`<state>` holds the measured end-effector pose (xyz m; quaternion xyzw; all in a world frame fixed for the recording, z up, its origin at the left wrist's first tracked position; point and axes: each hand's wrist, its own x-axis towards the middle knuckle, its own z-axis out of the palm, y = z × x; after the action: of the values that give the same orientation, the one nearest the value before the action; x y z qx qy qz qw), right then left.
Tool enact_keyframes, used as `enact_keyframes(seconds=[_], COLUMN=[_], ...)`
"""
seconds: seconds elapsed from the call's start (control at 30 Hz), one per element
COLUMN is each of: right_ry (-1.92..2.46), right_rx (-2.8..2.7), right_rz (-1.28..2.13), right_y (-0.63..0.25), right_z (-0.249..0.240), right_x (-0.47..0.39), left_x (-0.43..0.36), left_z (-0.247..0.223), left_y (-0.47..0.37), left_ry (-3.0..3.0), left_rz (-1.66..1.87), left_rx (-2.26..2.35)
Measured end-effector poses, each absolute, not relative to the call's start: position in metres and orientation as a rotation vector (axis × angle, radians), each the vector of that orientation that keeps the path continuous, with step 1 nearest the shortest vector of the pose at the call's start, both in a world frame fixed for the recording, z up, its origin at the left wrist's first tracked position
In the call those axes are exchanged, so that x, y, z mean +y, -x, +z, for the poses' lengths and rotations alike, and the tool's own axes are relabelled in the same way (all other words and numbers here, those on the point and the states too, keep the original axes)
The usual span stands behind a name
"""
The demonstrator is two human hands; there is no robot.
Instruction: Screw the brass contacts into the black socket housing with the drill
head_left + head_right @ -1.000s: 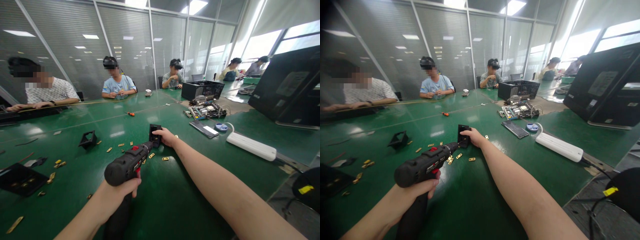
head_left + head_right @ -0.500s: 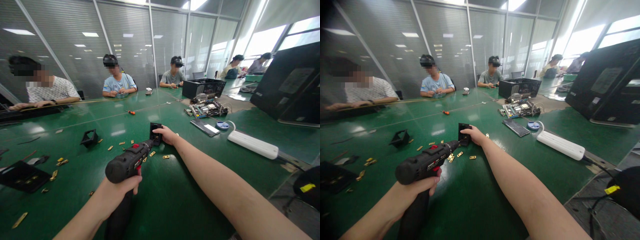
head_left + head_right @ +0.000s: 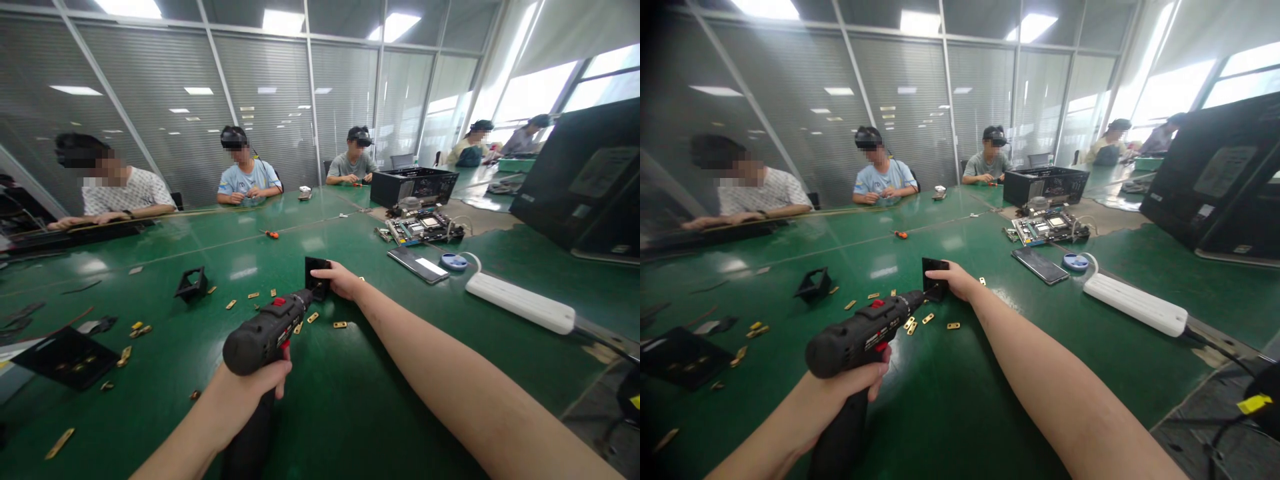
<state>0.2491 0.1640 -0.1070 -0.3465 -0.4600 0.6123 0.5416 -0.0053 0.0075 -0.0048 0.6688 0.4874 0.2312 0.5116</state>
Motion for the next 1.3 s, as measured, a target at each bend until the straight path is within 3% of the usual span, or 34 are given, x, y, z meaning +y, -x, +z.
enact_keyframes(seconds=[1.3], right_ry=[0.632], right_rx=[-1.071], right_rz=[1.399], right_y=[-0.254], right_z=[-0.099], right_x=[0.154], left_x=[-0.004], left_z=[-0.004], left_y=[-0.001], left_ry=[-1.723], left_rz=[0.575], left_rx=[1.182])
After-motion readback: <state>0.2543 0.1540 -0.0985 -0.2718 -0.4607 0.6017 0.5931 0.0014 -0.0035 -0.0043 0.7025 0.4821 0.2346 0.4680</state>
